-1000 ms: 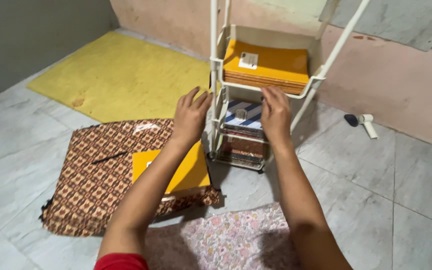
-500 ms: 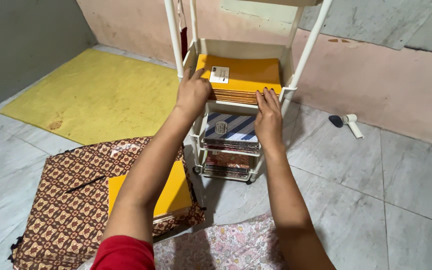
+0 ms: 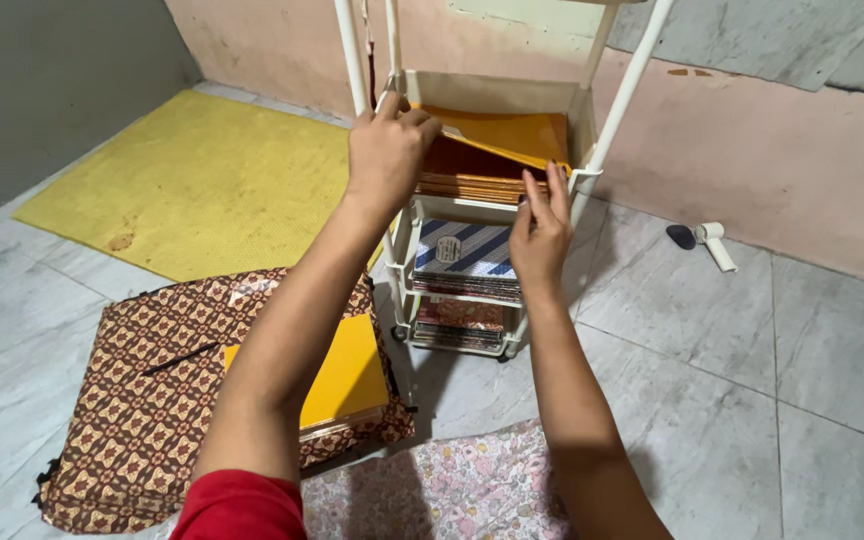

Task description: The person repeatedly picks up yellow folders from a white rolling cart and places them onto a stack on a patterned mat on the floor. The person handles the folders one at a time, moving them from the cart to the growing pile.

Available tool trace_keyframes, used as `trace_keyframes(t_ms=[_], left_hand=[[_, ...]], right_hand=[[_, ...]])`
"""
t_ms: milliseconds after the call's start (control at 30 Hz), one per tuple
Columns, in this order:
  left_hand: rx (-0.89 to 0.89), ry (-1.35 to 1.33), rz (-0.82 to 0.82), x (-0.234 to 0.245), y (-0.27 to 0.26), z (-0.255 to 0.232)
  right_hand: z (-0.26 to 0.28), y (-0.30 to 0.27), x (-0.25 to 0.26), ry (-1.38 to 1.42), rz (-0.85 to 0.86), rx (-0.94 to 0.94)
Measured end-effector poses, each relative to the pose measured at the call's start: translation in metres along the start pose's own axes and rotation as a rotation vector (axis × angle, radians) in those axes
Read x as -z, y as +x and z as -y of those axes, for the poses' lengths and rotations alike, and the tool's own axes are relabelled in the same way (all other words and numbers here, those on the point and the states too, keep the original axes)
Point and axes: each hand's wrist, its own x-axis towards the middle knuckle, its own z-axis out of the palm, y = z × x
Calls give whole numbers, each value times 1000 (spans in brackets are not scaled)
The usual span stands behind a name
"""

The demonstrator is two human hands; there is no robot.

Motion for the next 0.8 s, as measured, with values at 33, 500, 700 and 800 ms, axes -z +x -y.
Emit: trace_keyframes(t_ms=[33, 500, 700, 800], left_hand=[[0, -30, -30, 9, -3, -4], [-57, -257, -25, 86, -118, -33], [55, -448, -98, 120, -172, -14], [407, -745, -186, 125, -209, -4]], right_hand=[[2, -5, -3, 48, -40, -44], [-3, -18, 6, 1320, -99, -1128], [-5, -38, 17, 1399, 332, -1006], [14, -58, 14, 1373, 488, -1059]])
